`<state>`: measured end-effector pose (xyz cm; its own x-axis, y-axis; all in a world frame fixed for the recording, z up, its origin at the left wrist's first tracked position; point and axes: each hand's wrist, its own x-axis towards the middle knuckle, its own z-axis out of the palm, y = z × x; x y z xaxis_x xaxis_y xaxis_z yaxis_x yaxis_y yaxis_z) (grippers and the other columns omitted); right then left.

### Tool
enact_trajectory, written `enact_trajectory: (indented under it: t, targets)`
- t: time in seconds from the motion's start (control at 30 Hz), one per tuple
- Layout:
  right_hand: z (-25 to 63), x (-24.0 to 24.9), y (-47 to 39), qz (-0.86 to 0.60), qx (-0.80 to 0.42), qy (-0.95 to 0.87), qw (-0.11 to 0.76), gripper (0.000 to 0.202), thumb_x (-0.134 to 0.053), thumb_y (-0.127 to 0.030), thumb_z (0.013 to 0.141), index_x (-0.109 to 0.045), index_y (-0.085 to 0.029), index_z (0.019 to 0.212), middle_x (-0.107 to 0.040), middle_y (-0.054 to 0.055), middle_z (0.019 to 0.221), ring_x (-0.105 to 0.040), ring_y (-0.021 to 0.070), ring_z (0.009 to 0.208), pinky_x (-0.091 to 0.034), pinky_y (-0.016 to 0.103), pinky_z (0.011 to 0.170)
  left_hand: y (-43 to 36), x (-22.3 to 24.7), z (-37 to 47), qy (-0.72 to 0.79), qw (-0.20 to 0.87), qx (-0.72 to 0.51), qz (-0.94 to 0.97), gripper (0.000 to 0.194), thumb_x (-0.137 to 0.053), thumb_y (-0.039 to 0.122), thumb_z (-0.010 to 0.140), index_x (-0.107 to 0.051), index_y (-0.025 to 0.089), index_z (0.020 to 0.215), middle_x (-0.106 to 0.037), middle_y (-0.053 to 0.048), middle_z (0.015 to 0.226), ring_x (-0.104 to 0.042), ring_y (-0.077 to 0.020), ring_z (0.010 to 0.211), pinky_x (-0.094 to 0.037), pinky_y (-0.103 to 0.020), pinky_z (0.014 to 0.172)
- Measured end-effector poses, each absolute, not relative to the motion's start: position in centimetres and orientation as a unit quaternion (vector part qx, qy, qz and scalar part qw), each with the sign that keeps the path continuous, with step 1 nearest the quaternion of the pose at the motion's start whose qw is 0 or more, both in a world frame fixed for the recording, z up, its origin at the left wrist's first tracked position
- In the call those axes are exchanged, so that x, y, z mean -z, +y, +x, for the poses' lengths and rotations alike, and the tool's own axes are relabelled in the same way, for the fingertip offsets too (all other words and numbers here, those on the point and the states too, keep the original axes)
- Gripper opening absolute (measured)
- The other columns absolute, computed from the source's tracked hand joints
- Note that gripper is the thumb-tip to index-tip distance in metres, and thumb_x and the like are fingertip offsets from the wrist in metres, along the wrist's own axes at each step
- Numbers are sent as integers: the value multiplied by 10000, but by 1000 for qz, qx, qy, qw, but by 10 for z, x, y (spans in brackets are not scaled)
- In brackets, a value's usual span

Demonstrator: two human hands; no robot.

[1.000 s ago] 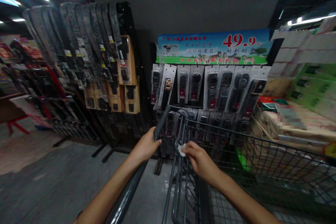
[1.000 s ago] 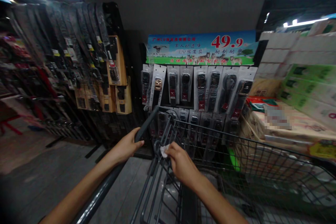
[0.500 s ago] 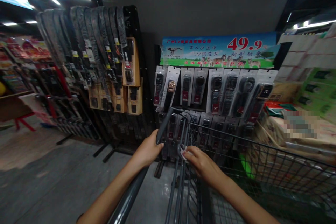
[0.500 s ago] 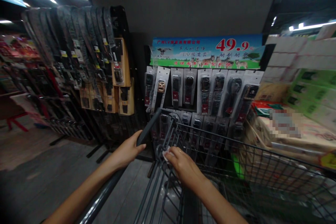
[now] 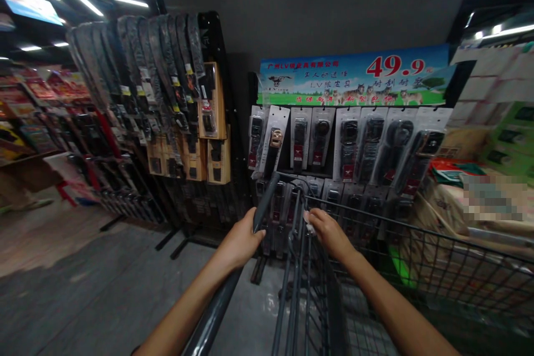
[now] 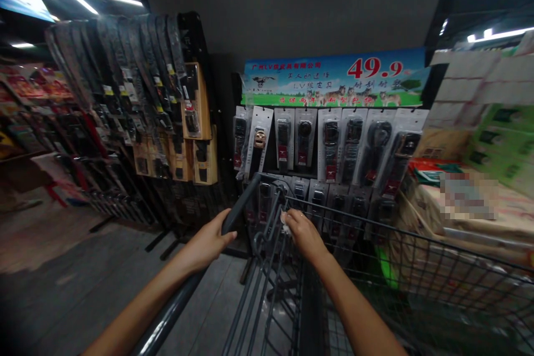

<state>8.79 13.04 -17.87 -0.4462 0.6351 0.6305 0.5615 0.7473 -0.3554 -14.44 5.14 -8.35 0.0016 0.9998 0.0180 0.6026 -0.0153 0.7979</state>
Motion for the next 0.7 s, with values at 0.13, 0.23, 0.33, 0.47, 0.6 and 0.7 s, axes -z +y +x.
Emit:
enact_trajectory:
  t: [0.13, 0.23, 0.33, 0.47, 0.6, 0.7]
  targets:
    - [74, 187, 120, -390, -123, -760, 506, 285, -406, -96, 815, -670, -167, 897, -595, 82, 911, -576, 170, 852, -478, 310, 765, 52, 83, -144, 633, 305, -327, 632, 420, -499, 139, 722, -489, 131, 1142, -615, -77, 1051, -569, -206, 998, -426, -295, 899]
    - [70, 187, 110, -419, -184, -711, 533, 269, -434, -118, 795, -699, -160, 808, -604, 67, 805, -583, 168, 768, -485, 305, 709, 51, 84, -144, 637, 299, -340, 624, 419, -517, 158, 714, -502, 137, 1132, -632, -66, 964, -592, -204, 934, -453, -301, 857]
    - [70, 185, 97, -442, -237, -678, 537, 255, -460, -135, 780, -714, -157, 783, -609, 59, 748, -580, 169, 725, -482, 298, 666, 50, 84, -144, 648, 293, -342, 615, 422, -523, 181, 717, -505, 137, 1136, -631, -45, 826, -607, -201, 848, -475, -301, 799]
    - [68, 179, 69, -429, -261, -679, 535, 237, -486, -165, 795, -723, -170, 794, -589, 51, 759, -569, 160, 732, -477, 287, 671, 49, 84, -144, 651, 287, -343, 614, 430, -517, 183, 723, -497, 135, 1150, -613, -30, 750, -610, -195, 809, -480, -288, 768]
    - [65, 172, 37, -416, -265, -689, 531, 240, -483, -218, 847, -721, -185, 850, -558, 43, 754, -551, 151, 722, -472, 274, 671, 49, 85, -144, 648, 283, -336, 622, 412, -512, 178, 726, -499, 135, 1135, -622, -42, 792, -608, -200, 858, -479, -290, 786]
    - [64, 169, 16, -407, -275, -702, 516, 241, -477, -228, 861, -715, -197, 882, -552, 44, 777, -554, 154, 757, -470, 269, 691, 51, 87, -145, 641, 280, -336, 631, 402, -516, 153, 716, -501, 139, 1118, -632, -65, 922, -593, -196, 931, -459, -286, 842]
